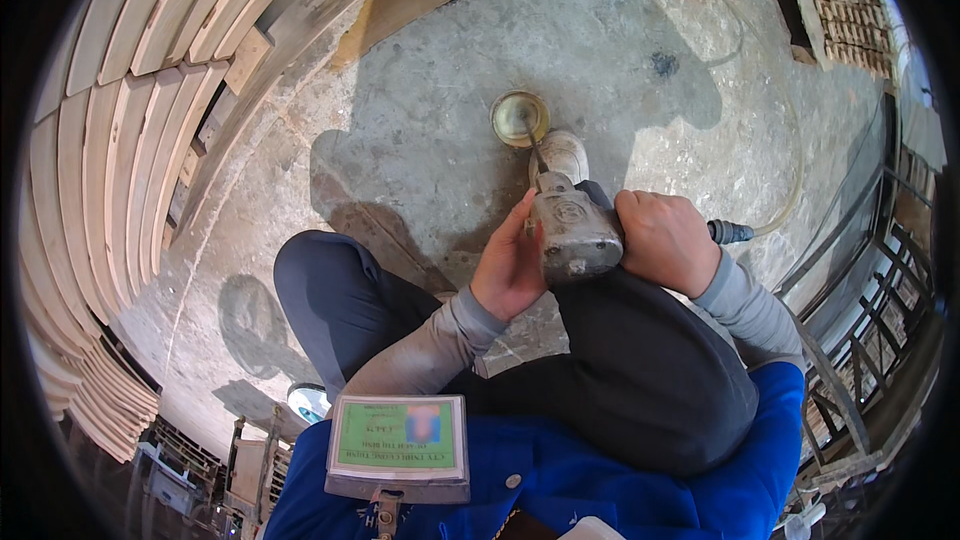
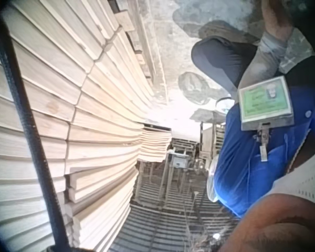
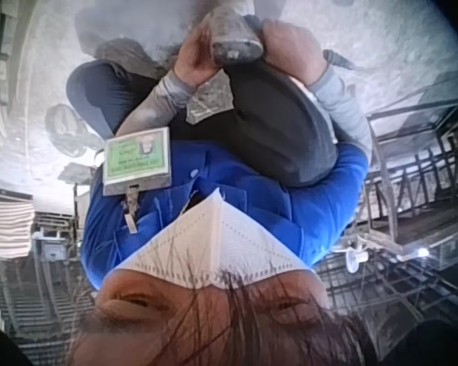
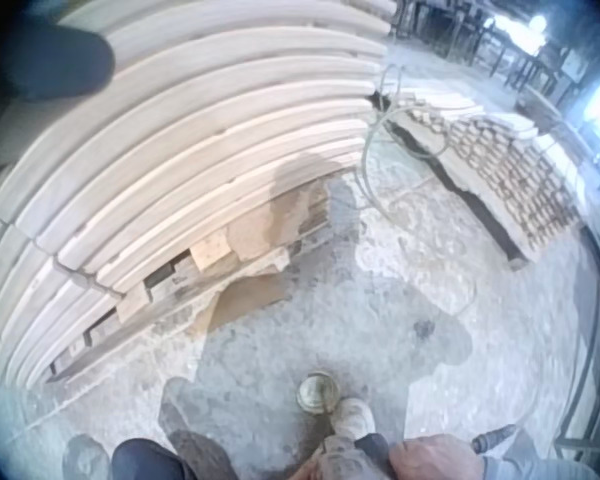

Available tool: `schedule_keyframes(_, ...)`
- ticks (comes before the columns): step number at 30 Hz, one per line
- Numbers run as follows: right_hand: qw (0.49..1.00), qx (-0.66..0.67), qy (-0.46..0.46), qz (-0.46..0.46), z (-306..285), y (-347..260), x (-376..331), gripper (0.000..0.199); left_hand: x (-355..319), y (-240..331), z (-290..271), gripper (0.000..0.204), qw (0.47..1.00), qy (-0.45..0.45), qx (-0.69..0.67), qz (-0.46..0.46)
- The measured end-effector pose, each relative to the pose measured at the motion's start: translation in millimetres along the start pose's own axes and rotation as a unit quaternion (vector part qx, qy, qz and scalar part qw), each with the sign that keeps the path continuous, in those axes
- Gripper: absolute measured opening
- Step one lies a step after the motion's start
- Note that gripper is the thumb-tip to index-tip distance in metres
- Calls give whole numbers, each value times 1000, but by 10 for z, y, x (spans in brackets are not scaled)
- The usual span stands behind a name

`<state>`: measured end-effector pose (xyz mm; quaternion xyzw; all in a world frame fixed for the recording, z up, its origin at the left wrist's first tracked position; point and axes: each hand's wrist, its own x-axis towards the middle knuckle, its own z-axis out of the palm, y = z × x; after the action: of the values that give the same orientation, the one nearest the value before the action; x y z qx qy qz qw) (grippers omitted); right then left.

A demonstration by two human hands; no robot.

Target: The person pours a liquid into a container, mixes it with a drill, and then applies the mixture to wooden chair frames using a brush.

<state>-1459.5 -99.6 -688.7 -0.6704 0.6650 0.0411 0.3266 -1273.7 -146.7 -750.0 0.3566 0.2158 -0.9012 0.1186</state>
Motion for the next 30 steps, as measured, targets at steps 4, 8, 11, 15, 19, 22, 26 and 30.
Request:
schedule_keyframes(4, 999, 2, 30, -15, -29, -48, 53, 14, -4, 78, 12, 42, 1000, -27, -4, -5)
schedule_keyframes(8, 1000, 23, -2, 16, -13, -48, -8, 17, -3, 32, 27, 42, 1000, -21, -4, -12)
schedule_keyframes(11, 999, 24, -23, 30, 17, -31, 10, 19, -20, -4, 26, 41, 1000, -21, -4, -1)
schedule_keyframes(15, 1000, 2, -10, 21, -2, -30, 73, 19, -11, 75, 76, 41, 999, -38, -5, -10)
schedule_keyframes(19, 999, 30, -7, 43, -20, -27, 9, 19, 29, 17, 59, 41, 1000, -18, -9, -4)
schedule_keyframes(22, 998, 52, -16, 43, -10, -4, -18, 20, 8, -19, 77, 42, 1000, -1, -2, -5)
schedule_keyframes(26, 999, 35, -14, 28, 24, 17, 53, 20, -17, 26, 101, 42, 1000, -10, -7, 8)
schedule_keyframes(30, 999, 18, -3, 37, 14, -13, 89, 20, 32, 73, 72, 41, 1000, -7, -8, 17)
